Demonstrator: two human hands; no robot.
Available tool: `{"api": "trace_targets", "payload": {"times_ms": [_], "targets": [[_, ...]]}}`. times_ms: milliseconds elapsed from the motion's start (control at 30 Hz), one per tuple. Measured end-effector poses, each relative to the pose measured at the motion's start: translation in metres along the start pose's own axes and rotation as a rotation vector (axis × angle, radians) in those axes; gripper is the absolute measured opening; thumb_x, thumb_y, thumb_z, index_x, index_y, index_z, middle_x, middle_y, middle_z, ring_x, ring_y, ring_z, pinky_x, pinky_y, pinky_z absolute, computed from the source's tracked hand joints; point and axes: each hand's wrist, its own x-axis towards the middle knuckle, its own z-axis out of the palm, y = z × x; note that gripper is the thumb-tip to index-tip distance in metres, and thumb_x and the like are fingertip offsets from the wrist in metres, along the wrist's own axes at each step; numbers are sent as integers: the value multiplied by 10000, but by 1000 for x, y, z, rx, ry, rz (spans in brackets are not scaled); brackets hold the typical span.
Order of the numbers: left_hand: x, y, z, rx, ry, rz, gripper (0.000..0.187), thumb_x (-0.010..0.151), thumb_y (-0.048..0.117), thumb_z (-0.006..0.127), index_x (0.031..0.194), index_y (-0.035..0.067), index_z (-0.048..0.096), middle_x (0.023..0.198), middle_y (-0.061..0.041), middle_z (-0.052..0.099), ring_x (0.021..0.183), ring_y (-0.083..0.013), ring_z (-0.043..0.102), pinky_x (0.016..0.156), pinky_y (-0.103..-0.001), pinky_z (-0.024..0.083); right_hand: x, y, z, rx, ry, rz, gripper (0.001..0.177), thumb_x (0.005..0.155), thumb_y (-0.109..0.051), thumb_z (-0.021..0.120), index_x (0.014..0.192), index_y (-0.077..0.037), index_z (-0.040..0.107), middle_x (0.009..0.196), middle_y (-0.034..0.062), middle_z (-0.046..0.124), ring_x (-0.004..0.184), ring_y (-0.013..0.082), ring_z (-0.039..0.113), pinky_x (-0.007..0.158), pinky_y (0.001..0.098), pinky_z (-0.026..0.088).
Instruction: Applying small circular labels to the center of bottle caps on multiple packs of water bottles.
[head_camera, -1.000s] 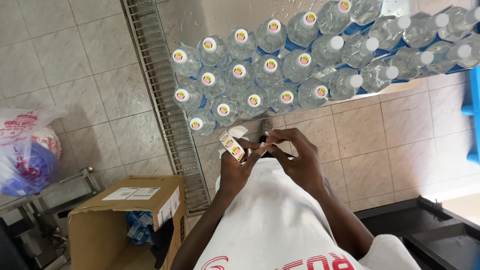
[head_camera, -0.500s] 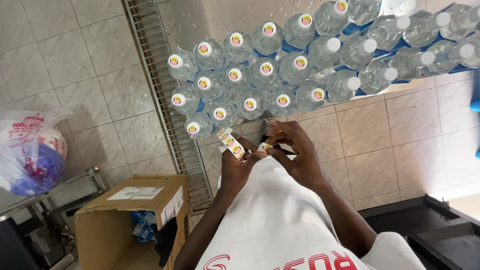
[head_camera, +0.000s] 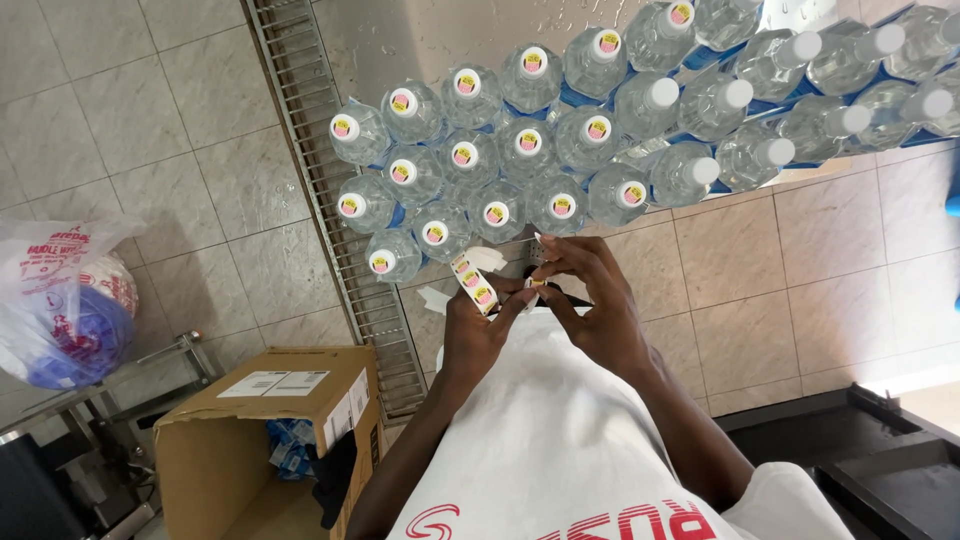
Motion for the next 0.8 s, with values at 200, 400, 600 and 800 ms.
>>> {"api": "trace_targets", "payload": {"times_ms": [200,400,600,800], "targets": [[6,1,2,-38,-24,88,114,1044,159,780,1097,89,852,988,-93,814,900,-226,753,845,-352,559,5,0,-6,113,-29,45,678,899,167,741,1538,18,570,1243,210,600,1050,385,797,994,588,639],[9,-3,4,12,-7,148,85,1046,139,776,1093,85,822,988,-100,791,933,-254,762,868,-367,569,3,6,-7,68,-28,10,638,891,179,742,1496,12,625,1211,186,616,1018,352,803,989,558,643],[4,-4,4,54,7,121,163,1025,231,822,1015,77,768,894,-109,728,811,-247,681,804,-381,556,1,13,-8,101,-10,-5,575,914,185,707,1466,39,637,1226,173,607,1009,310,784,1002,522,645],[4,-12,6,36,7,118,250,1039,306,808,925,98,728,811,-72,678,707,-191,571,760,-360,533,-3,23,-11,417,28,69,568,924,135,724,1470,67,583,1348,183,552,1053,260,729,1035,531,636]]}}
